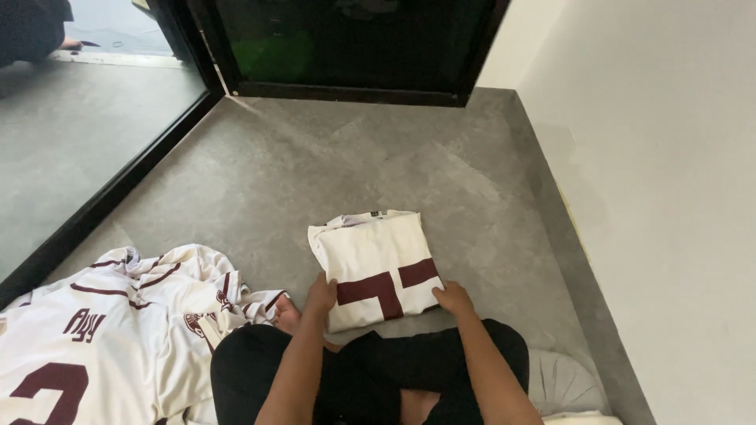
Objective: Folding a baseball jersey into a neat rectangle while sitting on the floor.
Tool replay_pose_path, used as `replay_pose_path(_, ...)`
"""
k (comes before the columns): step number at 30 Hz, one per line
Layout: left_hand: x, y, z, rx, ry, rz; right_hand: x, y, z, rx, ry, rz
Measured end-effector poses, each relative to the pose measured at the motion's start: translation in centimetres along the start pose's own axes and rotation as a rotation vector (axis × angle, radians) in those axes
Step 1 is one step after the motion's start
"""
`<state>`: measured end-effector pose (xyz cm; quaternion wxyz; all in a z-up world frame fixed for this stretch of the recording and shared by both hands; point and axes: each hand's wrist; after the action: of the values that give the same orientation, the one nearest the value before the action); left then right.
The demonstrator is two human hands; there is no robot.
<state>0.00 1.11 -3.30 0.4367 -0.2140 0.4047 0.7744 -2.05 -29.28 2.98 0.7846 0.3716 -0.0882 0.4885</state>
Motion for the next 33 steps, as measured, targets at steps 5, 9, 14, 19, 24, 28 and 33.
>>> replay_pose_path(5, 1.0, -0.8, -0.8, 0.0, -0.052, 0.054, -1.3, -1.0, -0.7, 0.074, 0.079, -0.065)
replay_pose_path(9, 3.4, -3.8, -2.6, -0.001, -0.061, 0.069, 0.4, 0.5, 0.2, 0.11, 0.13, -0.064)
replay_pose_path(14, 2.6, -2.4, -1.9, 0.03, -0.08, 0.076, 1.3, 0.6, 0.7, 0.052, 0.096, -0.049)
replay_pose_path(19, 1.4, -1.2, -1.0, 0.059, -0.106, 0.043, 2.2, 1.2, 0.4, 0.031, 0.242, 0.017)
replay_pose_path(24, 0.6, -0.3, -0.4, 0.055, -0.15, 0.061, 2.4, 1.0, 0.0, -0.063, 0.294, 0.09)
replay_pose_path(28, 0.6, -0.1, -0.5, 0.058, -0.146, 0.059, 1.2, 0.2, -0.8, -0.07, 0.271, 0.16)
replay_pose_path(33, 0.8, -0.5, -0.4, 0.037, -0.159, 0.063, 1.2, -0.2, -1.3, -0.137, 0.392, 0.245)
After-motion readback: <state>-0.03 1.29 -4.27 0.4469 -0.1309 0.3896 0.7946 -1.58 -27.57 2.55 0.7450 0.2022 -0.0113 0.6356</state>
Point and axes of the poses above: each hand's wrist, its own y-axis away from the middle knuckle, its own z-axis out of the back of the hand, x = y × z, and after that the axes turned 7 degrees about -x, right-handed
